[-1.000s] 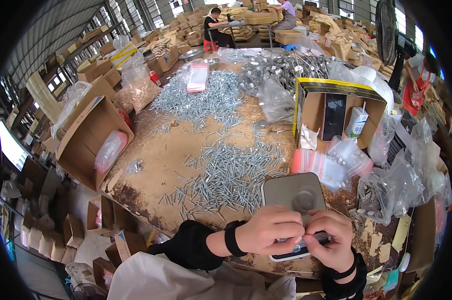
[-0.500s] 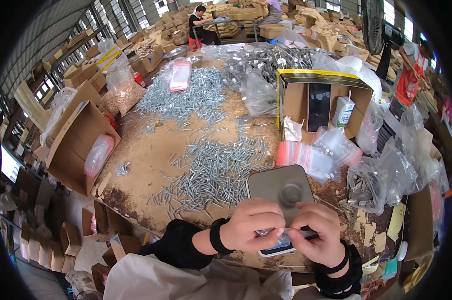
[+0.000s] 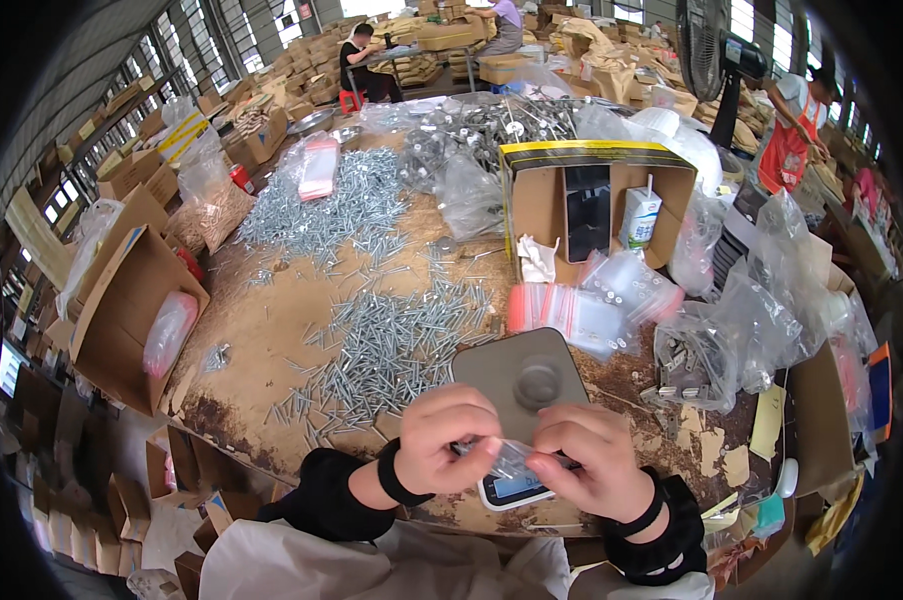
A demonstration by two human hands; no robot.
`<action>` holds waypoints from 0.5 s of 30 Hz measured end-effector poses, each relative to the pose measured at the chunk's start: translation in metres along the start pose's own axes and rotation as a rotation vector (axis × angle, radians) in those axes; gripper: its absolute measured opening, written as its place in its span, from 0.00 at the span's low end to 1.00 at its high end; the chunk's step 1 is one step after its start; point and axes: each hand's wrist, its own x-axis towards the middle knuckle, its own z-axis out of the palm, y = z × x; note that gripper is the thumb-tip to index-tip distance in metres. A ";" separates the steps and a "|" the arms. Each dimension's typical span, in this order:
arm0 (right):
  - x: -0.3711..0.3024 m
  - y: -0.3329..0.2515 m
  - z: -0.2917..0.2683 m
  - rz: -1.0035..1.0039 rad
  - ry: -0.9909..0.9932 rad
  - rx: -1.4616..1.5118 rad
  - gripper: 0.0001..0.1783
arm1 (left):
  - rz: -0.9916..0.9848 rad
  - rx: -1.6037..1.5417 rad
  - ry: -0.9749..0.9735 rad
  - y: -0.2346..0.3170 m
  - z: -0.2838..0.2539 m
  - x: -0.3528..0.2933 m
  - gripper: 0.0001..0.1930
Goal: The person scoops metal screws from a large pile on a table and places them onto a digital scale. After weighing, the person transfers the screws into small plastic bags and seals them. The process is repeated continuously throughout the video.
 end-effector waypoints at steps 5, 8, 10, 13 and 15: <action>-0.002 0.000 0.001 -0.026 0.035 -0.015 0.11 | -0.016 0.015 0.075 0.001 -0.005 0.000 0.03; 0.000 -0.001 -0.002 -0.058 0.027 -0.050 0.13 | -0.063 0.030 0.065 0.001 -0.006 -0.002 0.04; 0.001 -0.001 -0.004 -0.087 0.038 -0.077 0.15 | -0.107 0.029 0.042 0.003 -0.008 -0.004 0.04; -0.001 0.004 -0.003 -0.201 0.135 -0.046 0.16 | -0.095 0.017 0.117 0.010 -0.011 -0.001 0.02; -0.004 0.005 -0.005 -0.231 0.264 -0.060 0.16 | -0.171 -0.031 0.199 0.007 -0.026 -0.008 0.02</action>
